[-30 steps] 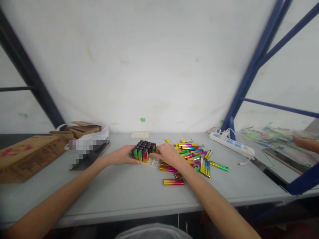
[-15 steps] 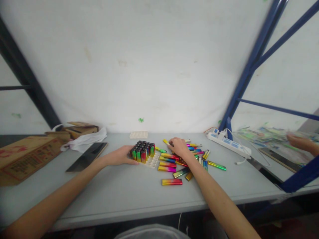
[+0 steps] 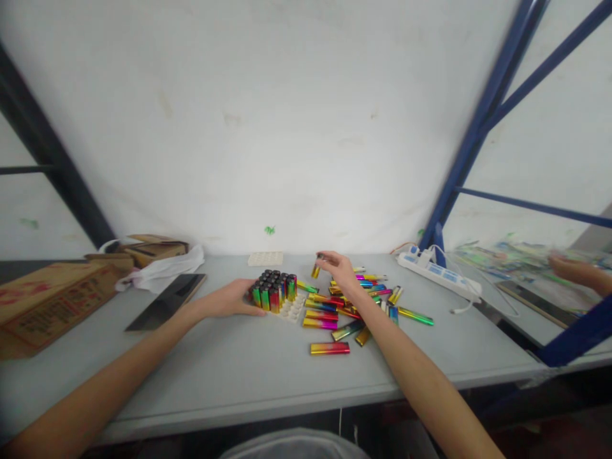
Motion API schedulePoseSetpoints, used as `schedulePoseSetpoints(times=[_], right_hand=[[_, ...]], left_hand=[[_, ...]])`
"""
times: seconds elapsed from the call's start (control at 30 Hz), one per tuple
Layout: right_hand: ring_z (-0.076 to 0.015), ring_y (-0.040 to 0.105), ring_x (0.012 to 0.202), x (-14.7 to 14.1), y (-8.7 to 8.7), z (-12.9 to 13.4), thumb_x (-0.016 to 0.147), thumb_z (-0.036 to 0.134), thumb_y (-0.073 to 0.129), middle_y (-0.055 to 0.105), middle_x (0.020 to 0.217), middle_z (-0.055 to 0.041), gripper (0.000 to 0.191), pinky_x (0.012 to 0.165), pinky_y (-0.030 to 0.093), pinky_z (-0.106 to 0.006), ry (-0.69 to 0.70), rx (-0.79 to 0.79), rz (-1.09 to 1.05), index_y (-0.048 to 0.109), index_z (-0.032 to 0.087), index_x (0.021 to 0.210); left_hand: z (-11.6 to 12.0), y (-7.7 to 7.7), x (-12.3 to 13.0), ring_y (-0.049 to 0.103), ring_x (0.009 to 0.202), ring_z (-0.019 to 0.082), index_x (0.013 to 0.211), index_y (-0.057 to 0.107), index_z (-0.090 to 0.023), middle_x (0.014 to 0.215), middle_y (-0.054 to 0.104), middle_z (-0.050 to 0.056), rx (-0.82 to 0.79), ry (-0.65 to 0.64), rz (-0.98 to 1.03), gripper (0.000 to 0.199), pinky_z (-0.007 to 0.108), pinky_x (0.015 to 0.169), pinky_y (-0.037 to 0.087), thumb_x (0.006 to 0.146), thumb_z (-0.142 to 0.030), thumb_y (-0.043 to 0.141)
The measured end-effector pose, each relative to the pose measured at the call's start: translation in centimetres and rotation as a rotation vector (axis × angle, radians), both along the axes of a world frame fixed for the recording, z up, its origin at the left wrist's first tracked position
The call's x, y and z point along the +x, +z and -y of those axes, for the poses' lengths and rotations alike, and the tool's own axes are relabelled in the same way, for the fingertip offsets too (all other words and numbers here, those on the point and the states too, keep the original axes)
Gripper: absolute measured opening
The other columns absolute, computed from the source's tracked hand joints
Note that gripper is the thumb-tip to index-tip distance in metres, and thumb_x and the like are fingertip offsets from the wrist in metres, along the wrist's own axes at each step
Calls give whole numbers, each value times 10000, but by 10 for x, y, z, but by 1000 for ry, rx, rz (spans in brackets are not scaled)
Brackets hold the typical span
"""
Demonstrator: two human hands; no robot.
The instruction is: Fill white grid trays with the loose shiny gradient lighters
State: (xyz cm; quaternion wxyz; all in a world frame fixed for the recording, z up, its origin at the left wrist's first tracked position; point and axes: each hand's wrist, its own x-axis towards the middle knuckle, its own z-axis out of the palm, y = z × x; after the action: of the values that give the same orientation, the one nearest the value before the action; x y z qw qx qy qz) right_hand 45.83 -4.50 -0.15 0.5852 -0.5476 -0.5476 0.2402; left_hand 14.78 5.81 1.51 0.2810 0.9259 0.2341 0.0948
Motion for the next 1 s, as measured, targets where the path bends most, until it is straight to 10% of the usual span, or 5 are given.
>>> schedulePoseSetpoints(times=[0.3, 0.57, 1.0], right_hand=[[-118, 471, 575, -32, 11, 14, 889, 689, 575, 511, 719, 69, 476, 605, 465, -267, 333, -96, -194, 490, 272, 1103], [-130, 392, 625, -52, 13, 22, 991, 633, 381, 383, 631, 39, 512, 595, 289, -269, -36, -31, 398, 402, 216, 694], [-116, 327, 567, -55, 6, 16, 854, 465, 424, 317, 573, 38, 367, 573, 213, -285, -187, -26, 424, 332, 223, 594]], left_hand=[[2, 2, 0, 697, 1014, 295, 1289, 646, -177, 1193, 757, 64, -37, -28, 14, 707, 339, 878, 544, 718, -556, 817], [0, 0, -1, 696, 1011, 295, 1274, 655, -181, 1205, 758, 64, -18, -39, 24, 680, 344, 880, 541, 726, -553, 806], [4, 4, 1, 700, 1015, 294, 1294, 648, -161, 1180, 761, 67, -37, -26, 16, 708, 336, 882, 540, 717, -534, 818]])
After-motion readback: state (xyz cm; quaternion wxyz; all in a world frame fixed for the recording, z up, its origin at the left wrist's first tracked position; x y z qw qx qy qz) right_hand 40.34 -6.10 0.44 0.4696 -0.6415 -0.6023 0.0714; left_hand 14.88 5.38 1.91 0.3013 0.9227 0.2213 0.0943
